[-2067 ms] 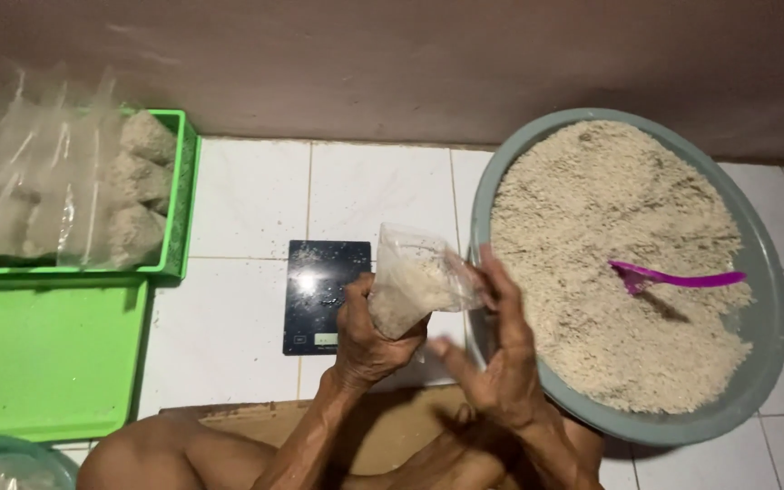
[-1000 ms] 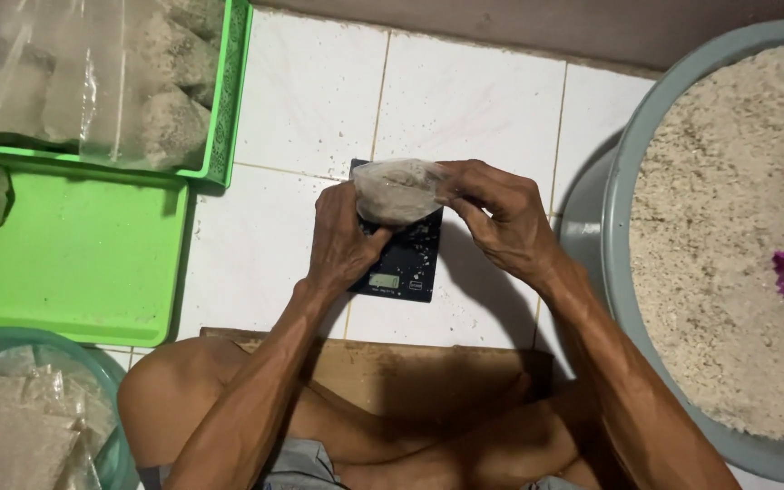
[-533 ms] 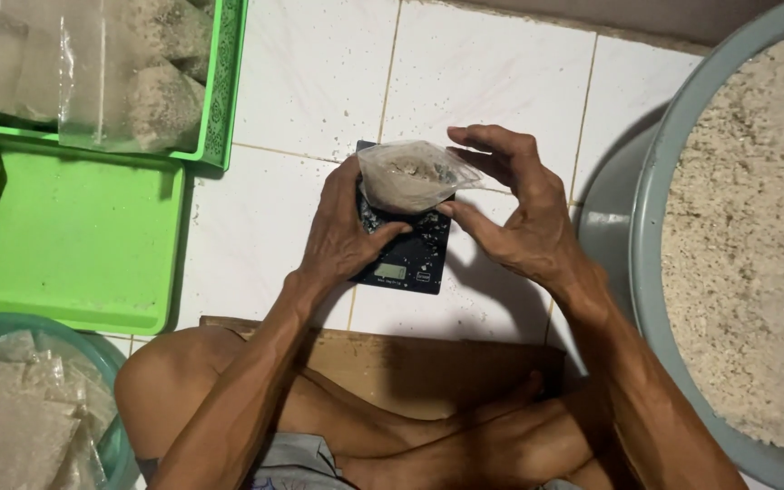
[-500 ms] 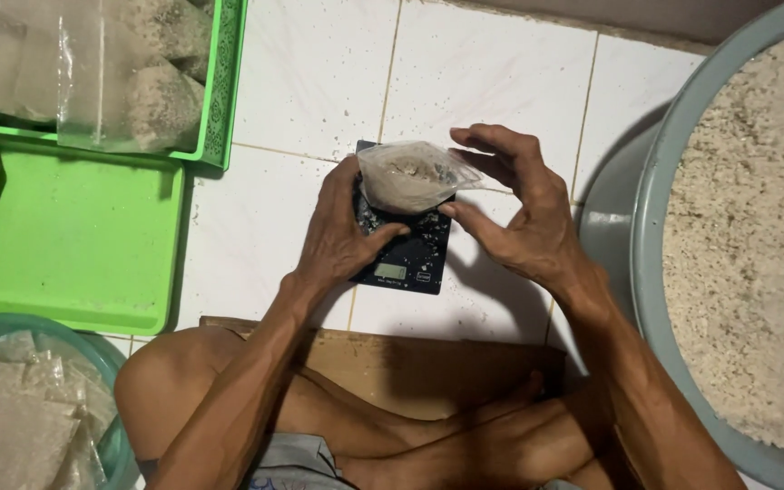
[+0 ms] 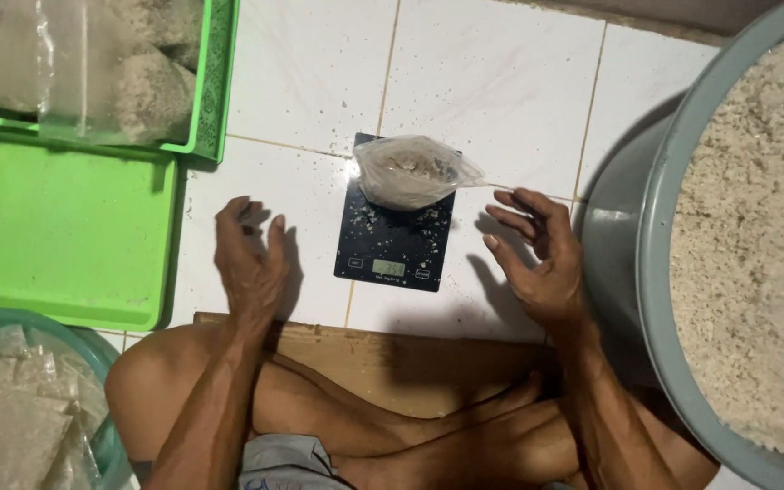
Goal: The person scoops grain from a large basin into a small plastic bag using a scoop, weighs the bag on a digital scale, folds the top of the bag to seal it, and then places the completed bags into a green plastic crate.
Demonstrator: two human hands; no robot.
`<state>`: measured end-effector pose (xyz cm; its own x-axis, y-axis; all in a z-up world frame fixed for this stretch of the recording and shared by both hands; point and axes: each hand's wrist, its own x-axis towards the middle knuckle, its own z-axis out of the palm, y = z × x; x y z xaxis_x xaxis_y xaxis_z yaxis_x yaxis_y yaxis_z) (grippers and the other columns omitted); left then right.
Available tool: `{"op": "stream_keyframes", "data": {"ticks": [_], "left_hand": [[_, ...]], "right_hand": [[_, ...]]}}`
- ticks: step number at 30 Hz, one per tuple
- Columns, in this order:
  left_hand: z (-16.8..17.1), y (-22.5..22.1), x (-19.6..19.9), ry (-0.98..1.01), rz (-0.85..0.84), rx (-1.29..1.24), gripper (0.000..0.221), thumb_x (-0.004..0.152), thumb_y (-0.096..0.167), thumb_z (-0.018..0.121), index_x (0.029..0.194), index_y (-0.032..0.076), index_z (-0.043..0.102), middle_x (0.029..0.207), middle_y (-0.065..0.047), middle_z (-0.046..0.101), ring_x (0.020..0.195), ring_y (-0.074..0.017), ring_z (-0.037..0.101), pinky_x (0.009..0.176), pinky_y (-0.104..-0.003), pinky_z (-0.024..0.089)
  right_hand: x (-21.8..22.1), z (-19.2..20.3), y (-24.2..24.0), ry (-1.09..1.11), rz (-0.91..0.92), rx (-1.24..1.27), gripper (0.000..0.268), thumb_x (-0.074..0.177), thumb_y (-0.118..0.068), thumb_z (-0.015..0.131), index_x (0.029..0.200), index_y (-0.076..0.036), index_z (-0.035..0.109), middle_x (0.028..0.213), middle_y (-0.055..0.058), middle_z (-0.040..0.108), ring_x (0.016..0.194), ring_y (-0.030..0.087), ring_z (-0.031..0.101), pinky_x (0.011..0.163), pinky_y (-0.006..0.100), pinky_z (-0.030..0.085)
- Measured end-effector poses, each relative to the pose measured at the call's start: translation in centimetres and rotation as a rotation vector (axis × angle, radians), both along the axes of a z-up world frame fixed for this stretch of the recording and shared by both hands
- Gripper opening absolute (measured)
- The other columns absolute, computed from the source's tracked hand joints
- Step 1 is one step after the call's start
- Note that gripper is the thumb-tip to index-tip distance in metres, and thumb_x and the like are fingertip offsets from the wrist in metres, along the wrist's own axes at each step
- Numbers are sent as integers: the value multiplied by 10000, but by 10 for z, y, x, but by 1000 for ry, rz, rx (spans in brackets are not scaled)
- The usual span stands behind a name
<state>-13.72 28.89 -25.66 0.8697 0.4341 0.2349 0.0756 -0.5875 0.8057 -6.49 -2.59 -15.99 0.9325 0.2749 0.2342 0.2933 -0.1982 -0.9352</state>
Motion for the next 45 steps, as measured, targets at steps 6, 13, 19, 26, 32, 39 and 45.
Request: {"op": "stream_keyframes", "data": {"ticks": [6, 13, 19, 26, 32, 39, 45], "left_hand": [[22, -24, 6, 72, -23, -27, 345, 995, 124, 565, 1269, -25, 417, 1052, -185, 535, 1023, -385, 642, 890, -506, 526], [23, -24, 9, 39, -15, -37, 310, 1004, 121, 547, 1243, -37, 428, 1005, -201, 548, 978, -406, 647, 852, -503, 528], [27, -27, 11, 44, -33, -27, 296, 1002, 114, 544, 1235, -33, 436, 996, -194, 555, 974, -395, 651, 847, -507, 534], [19, -24, 12, 27, -44, -17, 254, 1006, 98, 539, 1212, -28, 461, 972, -186, 565, 959, -389, 655, 839, -498, 537], [40, -30, 22, -65, -90, -60, 169, 1004, 53, 527, 1148, -34, 547, 914, -179, 607, 922, -376, 676, 819, -487, 550], [93, -59, 52, -208, -103, -195, 226, 1005, 51, 521, 1200, 10, 628, 1059, -175, 700, 1063, -332, 670, 908, -463, 545], [131, -83, 57, -179, 81, -456, 554, 1020, 244, 399, 1446, -88, 279, 1466, -331, 362, 1381, -471, 335, 1148, -546, 310]], "right_hand": [[-14, -25, -5, 20, -85, -35, 481, 848, 108, 675, 1269, 103, 443, 1164, 293, 618, 1042, 436, 657, 877, 522, 559], [-16, -30, 1, 35, -109, -62, 453, 859, 90, 677, 1256, 96, 460, 1132, 284, 636, 1014, 419, 674, 861, 515, 569], [-14, -28, 4, 22, -106, -101, 422, 871, 90, 669, 1242, 99, 468, 1113, 284, 643, 995, 411, 683, 844, 502, 572], [-12, -29, 3, 13, -111, -78, 410, 868, 91, 673, 1231, 99, 482, 1100, 271, 648, 998, 399, 684, 847, 496, 577], [-1, -22, 3, 4, -140, -28, 292, 907, 39, 657, 1191, 63, 592, 1076, 223, 690, 942, 305, 704, 790, 425, 589], [11, 23, 28, -167, -162, -14, 234, 925, 49, 611, 1151, 44, 670, 1065, 220, 706, 880, 322, 728, 738, 418, 609], [-4, 51, 59, 0, -319, 82, 490, 979, -71, 491, 1424, 91, 366, 1434, 346, 391, 1277, 518, 446, 1018, 573, 475]]}}
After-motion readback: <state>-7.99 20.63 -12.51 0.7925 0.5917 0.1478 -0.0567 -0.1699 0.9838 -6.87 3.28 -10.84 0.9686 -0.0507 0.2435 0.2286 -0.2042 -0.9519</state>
